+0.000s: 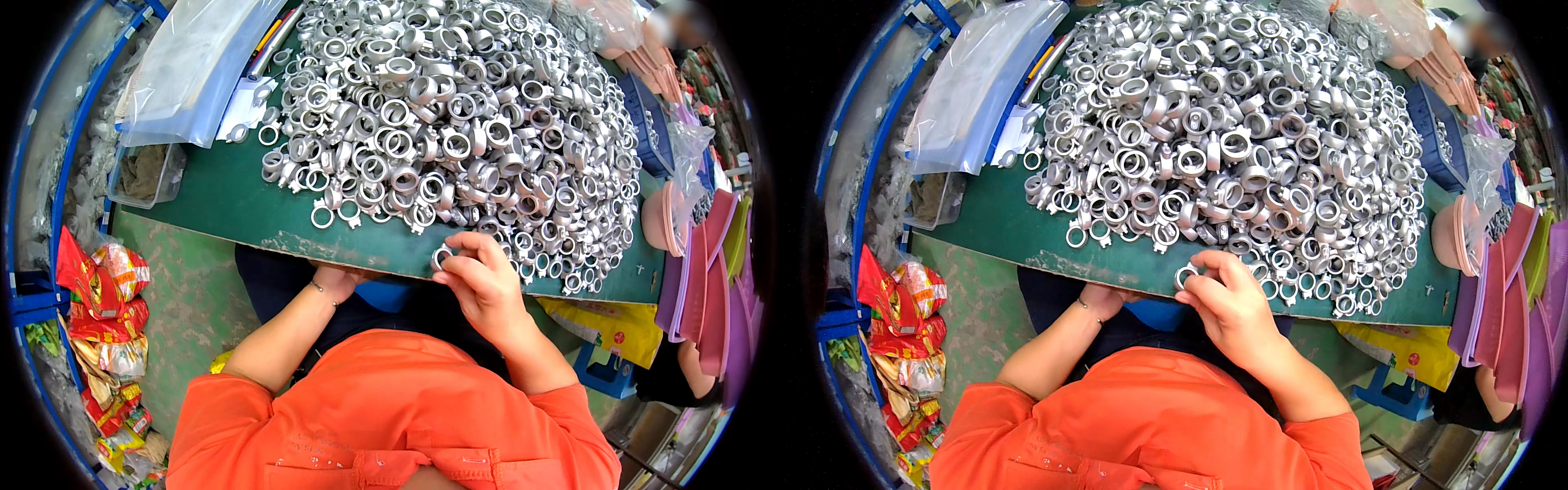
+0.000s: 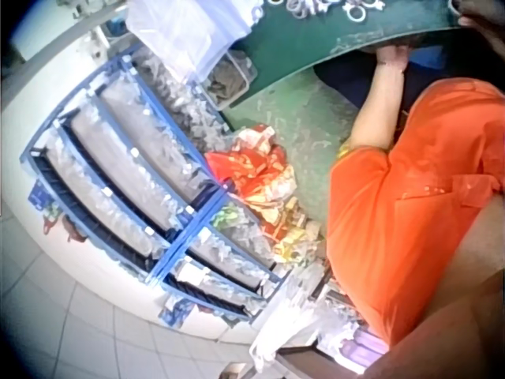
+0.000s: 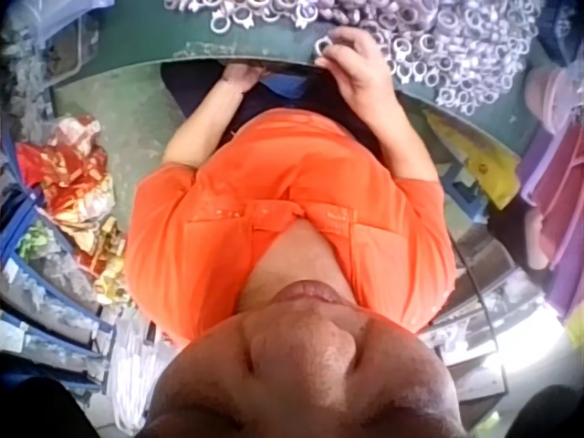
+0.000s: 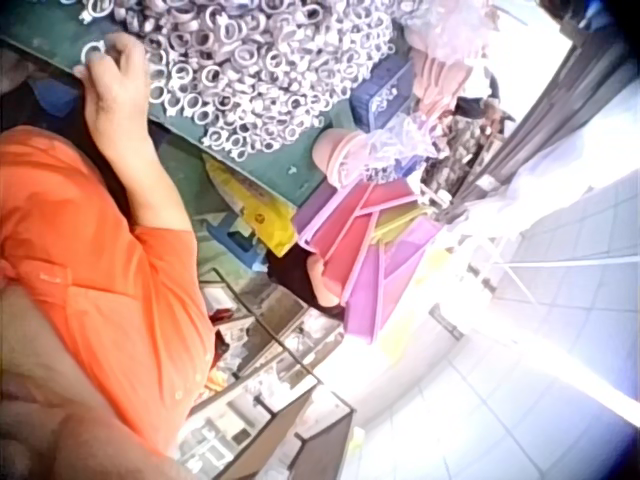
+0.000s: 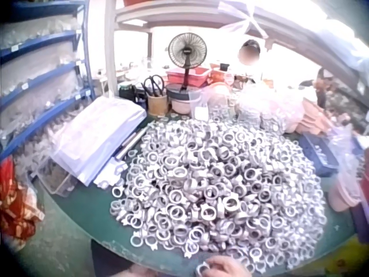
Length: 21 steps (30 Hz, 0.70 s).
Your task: The person takes circular metal components from a large pile on a table, reaches to a shelf to retrieve a container of smaller internal parts, and then manually inserts the smaller parts into the metal rings.
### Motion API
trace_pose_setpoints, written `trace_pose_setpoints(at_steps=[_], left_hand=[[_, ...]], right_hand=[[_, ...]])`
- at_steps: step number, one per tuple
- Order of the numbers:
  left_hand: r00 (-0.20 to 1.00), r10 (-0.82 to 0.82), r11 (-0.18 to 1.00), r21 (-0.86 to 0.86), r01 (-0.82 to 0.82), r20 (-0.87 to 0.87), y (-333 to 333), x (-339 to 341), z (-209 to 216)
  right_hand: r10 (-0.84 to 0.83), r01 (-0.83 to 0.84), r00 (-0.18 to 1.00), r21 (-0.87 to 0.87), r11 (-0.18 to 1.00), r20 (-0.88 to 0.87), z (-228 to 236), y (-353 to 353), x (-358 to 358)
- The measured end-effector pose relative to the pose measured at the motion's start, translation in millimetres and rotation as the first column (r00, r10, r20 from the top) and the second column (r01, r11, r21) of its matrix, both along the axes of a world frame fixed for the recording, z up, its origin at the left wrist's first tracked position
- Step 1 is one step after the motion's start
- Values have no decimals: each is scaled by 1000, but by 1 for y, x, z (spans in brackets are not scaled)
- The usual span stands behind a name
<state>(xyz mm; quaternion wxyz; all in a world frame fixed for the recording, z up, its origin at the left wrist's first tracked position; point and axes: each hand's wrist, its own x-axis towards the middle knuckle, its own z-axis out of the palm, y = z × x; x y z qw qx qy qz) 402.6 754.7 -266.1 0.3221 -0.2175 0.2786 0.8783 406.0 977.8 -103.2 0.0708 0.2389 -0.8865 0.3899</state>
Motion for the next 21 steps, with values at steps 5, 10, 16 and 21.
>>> trace_pose_setpoints(at_steps=[5,10,16,21], left_hand=[[927,-374,769,-561,306,-8,29,7,47],[627,-590,805,-428,410,-508,36,19,142],[810,-55,947,-287,-142,-583,57,14,144],[941,-71,989,-144,25,-330,63,16,148]], right_hand=[[74,-49,995,-310,949,71,-2,10,1],[59,-39,997,-385,922,40,-8,9,1],[47,-86,950,-115,990,-310,-4,9,4],[186,-228,923,-88,970,-337,-2,6,12]])
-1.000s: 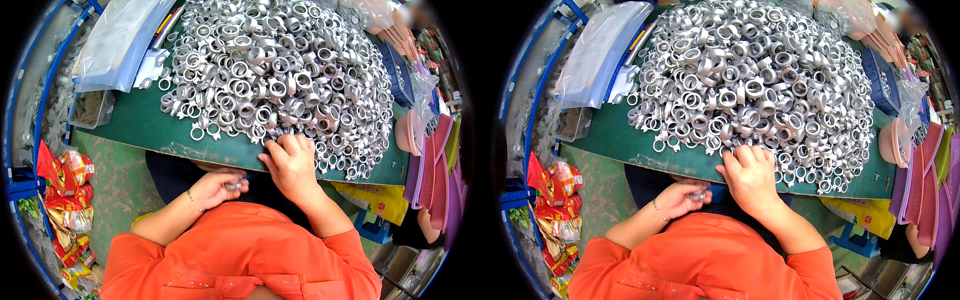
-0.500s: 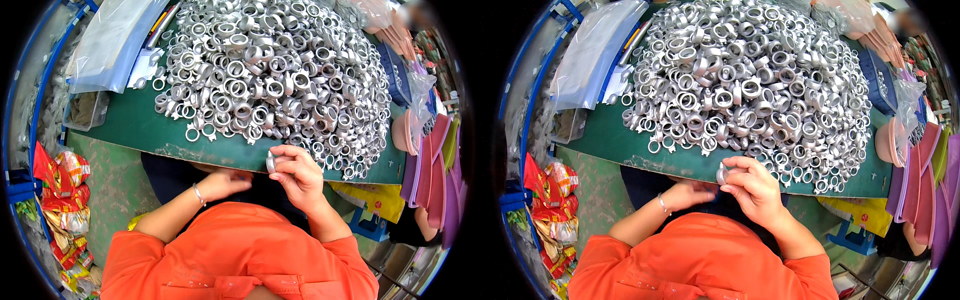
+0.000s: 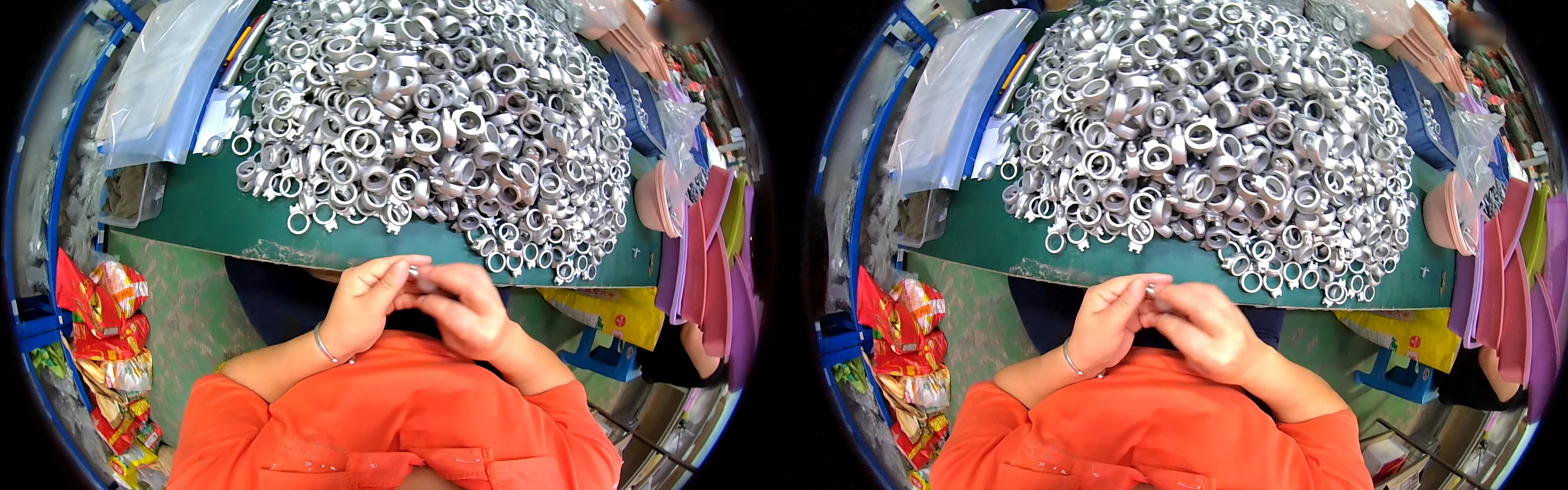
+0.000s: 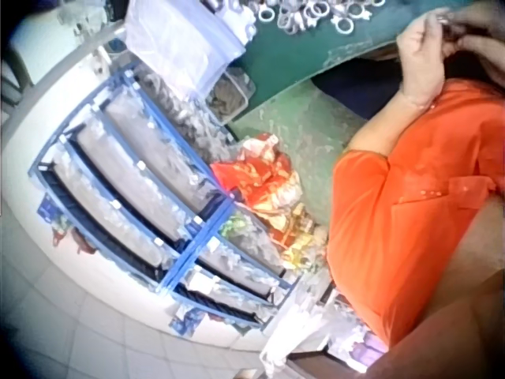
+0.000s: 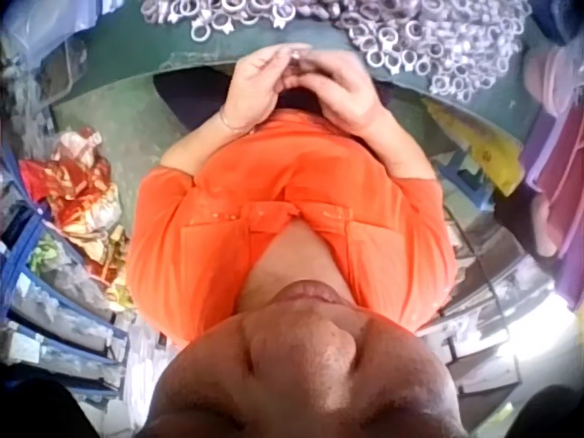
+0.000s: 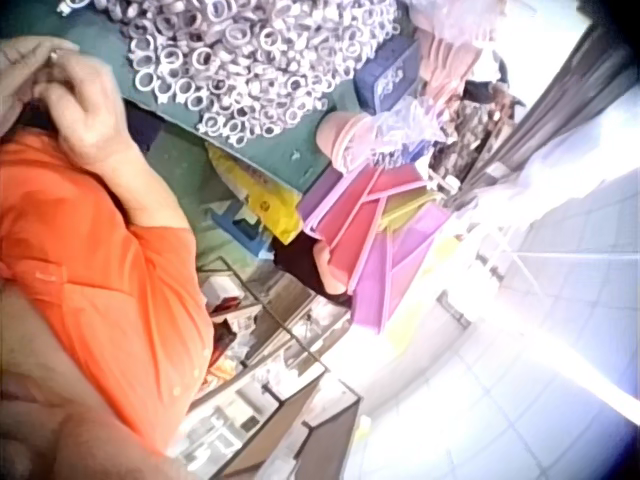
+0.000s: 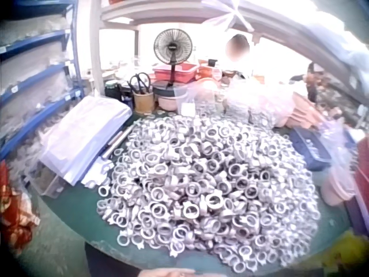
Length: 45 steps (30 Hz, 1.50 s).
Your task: The person takes circular metal components from a large pile on a table, reaches to a shelf to retrieve a container of smaller internal parts, and then manually inserts the smaller parts into the metal rings.
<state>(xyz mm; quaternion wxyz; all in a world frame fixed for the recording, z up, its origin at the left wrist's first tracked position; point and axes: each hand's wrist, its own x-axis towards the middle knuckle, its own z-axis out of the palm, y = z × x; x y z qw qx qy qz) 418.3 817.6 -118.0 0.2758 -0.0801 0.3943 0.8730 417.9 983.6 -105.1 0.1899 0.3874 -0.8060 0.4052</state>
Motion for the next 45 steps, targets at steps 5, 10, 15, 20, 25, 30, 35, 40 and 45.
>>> trace_pose_setpoints(at_steps=[5,10,15,20,25,30,35,40,45], left_hand=[[966,-170,980,135,145,196,-3,0,-2],[980,-149,989,35,146,132,2,2,0],[987,-158,977,-148,153,-22,5,3,3],[983,-137,978,-176,113,-125,5,3,3],[987,-94,982,-173,70,-133,5,2,-3],[994,-28,1000,14,27,106,2,-3,2],[985,-140,987,97,130,104,-1,-3,0],[992,-113,994,9,113,52,0,-3,1],[980,-185,979,-68,190,71,2,-5,6]], right_hand=[[-136,136,990,6,991,21,1,20,6],[-635,588,772,389,709,-10,5,35,-5],[-502,478,865,324,816,-12,8,30,-6],[-281,283,955,-14,959,93,-6,18,2],[-196,196,980,0,981,-33,-1,13,5],[138,-136,990,-74,988,10,3,14,-2],[-566,582,813,195,789,-137,1,21,-29],[-534,561,827,272,781,-174,-1,23,-31],[-464,464,881,26,885,85,-3,13,-9]])
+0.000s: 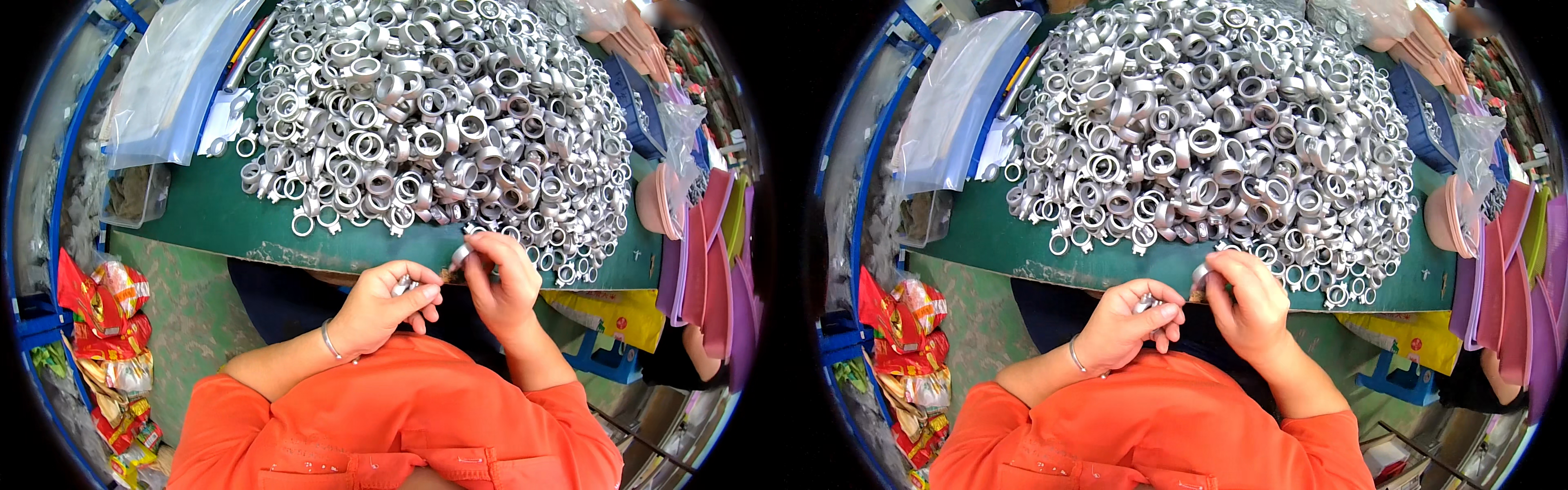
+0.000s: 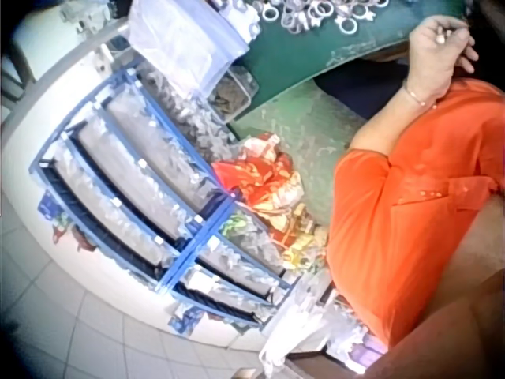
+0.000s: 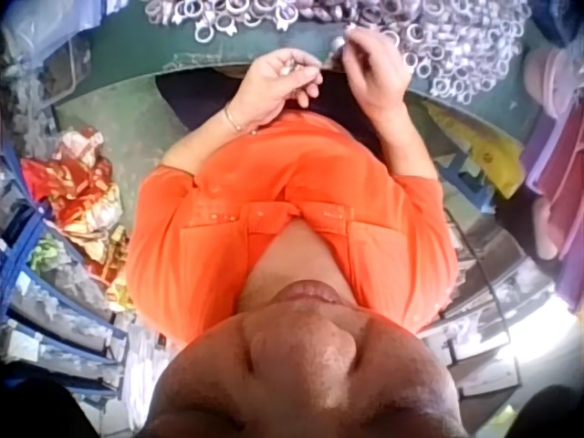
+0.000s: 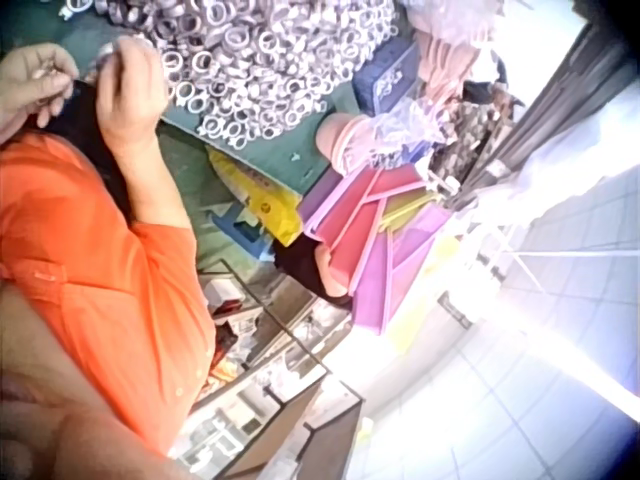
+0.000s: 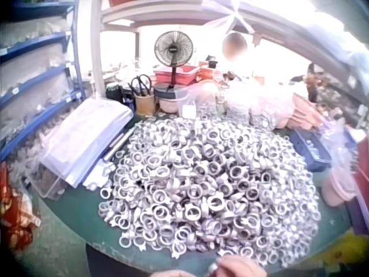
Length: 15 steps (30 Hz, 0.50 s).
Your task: The person takes circular metal components from a large pile on a table, reaches to a shelf to retrieve a container of smaller internal parts, and then manually inserts the smaller parts into the metal rings.
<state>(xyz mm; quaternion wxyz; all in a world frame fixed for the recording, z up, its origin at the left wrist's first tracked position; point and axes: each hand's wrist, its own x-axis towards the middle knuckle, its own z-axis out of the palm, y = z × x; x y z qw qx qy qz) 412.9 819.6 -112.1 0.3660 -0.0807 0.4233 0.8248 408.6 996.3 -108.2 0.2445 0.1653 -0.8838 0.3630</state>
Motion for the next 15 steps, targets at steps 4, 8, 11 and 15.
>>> trace_pose_setpoints(at_steps=[4,8,11,15], left_hand=[[996,-81,997,0,81,-20,0,1,-2],[998,55,995,84,-55,11,1,2,-3],[984,131,991,3,-132,-119,1,4,-7],[964,117,991,-40,-130,-238,-1,5,-11]], right_hand=[[105,-112,992,-120,986,-66,-1,-6,5],[310,-305,950,-283,909,-27,-7,-9,14],[331,-317,943,-337,886,-16,-9,-11,17],[309,-311,950,-235,921,-48,-8,-7,21]])
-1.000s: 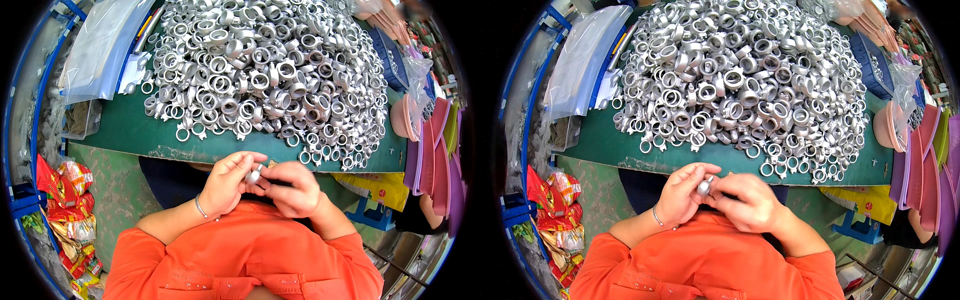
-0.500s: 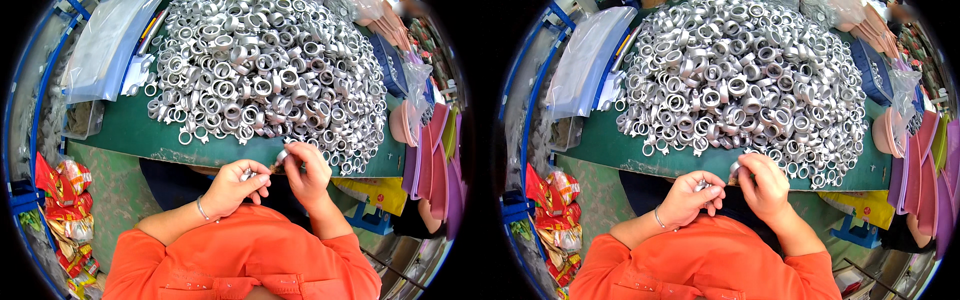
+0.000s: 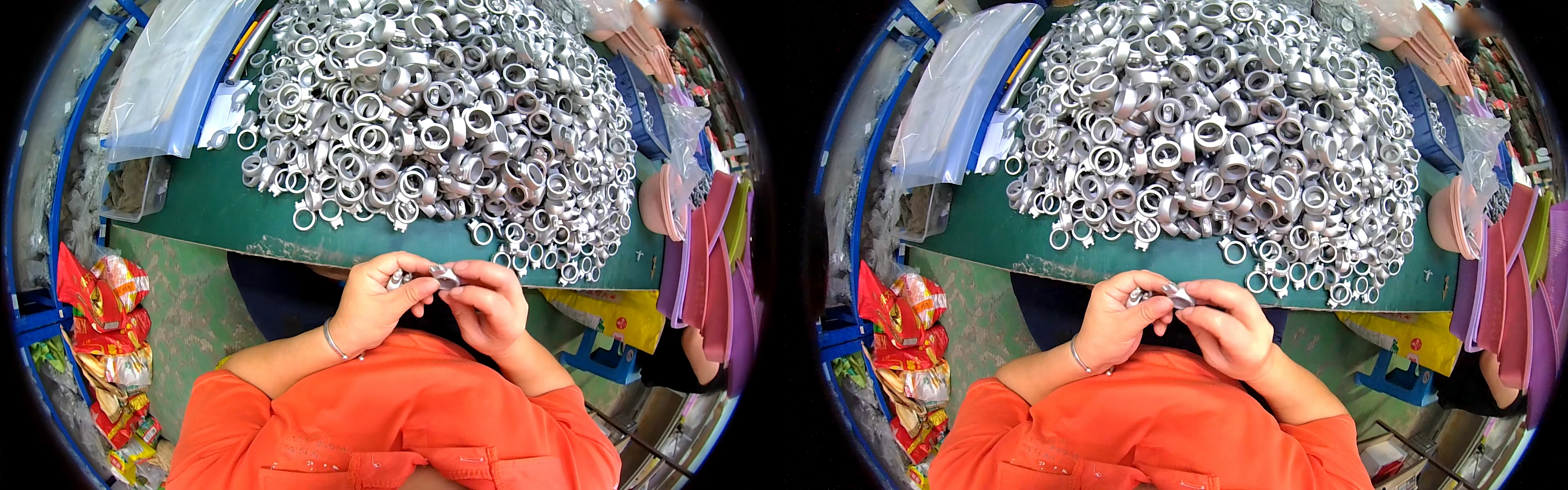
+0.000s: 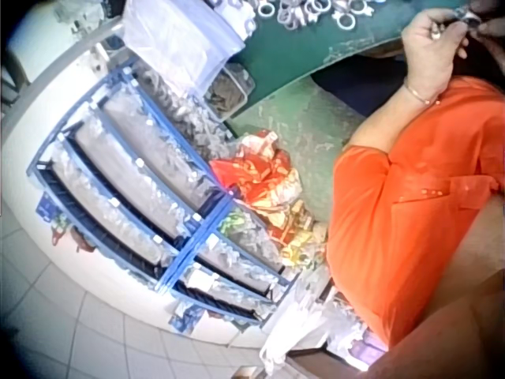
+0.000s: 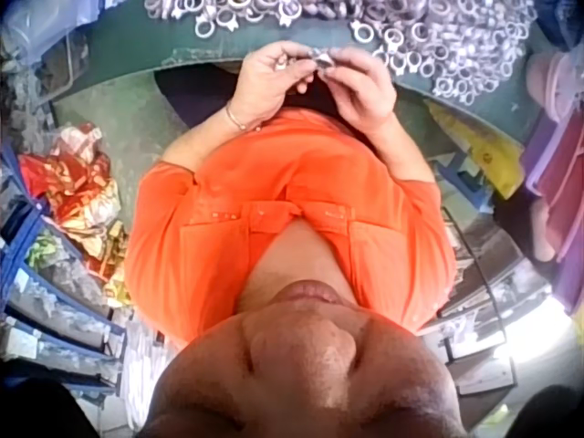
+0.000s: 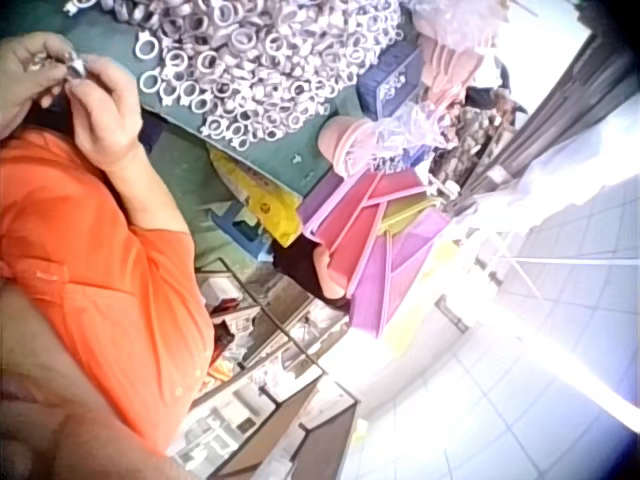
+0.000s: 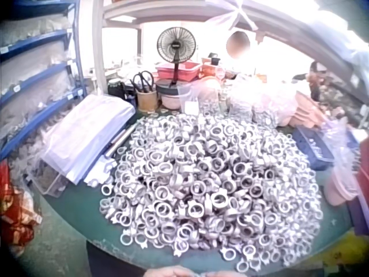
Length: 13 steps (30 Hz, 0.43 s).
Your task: The person takes circular metal components from a large pile on a table, reaches to a shelf to retrieve a container of smaller internal parts, and then manually inserts the smaller parts into the metal rings.
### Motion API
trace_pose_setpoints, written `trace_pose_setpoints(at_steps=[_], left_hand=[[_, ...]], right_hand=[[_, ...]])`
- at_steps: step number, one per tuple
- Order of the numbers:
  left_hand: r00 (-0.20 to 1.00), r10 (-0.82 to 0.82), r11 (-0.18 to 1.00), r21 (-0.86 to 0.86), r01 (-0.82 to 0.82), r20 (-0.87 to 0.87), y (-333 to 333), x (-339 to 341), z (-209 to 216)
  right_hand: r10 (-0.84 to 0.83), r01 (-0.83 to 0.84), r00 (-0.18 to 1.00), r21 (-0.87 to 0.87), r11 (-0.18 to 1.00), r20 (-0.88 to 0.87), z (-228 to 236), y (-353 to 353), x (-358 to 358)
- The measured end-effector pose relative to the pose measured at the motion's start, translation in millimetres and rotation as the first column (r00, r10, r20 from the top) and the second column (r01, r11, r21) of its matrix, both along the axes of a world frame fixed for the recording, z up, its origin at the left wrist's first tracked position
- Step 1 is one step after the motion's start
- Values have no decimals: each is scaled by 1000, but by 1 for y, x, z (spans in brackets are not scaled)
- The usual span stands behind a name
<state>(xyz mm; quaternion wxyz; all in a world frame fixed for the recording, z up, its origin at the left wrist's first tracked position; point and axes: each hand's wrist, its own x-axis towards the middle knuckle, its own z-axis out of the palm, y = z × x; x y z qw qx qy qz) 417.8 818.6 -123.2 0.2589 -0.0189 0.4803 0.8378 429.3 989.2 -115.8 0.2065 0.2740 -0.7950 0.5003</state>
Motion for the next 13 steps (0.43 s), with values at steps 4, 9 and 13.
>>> trace_pose_setpoints(at_steps=[4,9,13], left_hand=[[980,55,990,117,-78,192,3,0,6],[963,-22,968,247,-47,269,-2,-5,11],[989,-35,986,166,12,141,-2,0,-1]], right_hand=[[142,-125,973,105,987,-182,9,-1,-4],[-355,377,925,448,810,-137,15,14,-20],[-378,326,924,655,682,-67,14,19,-25]])
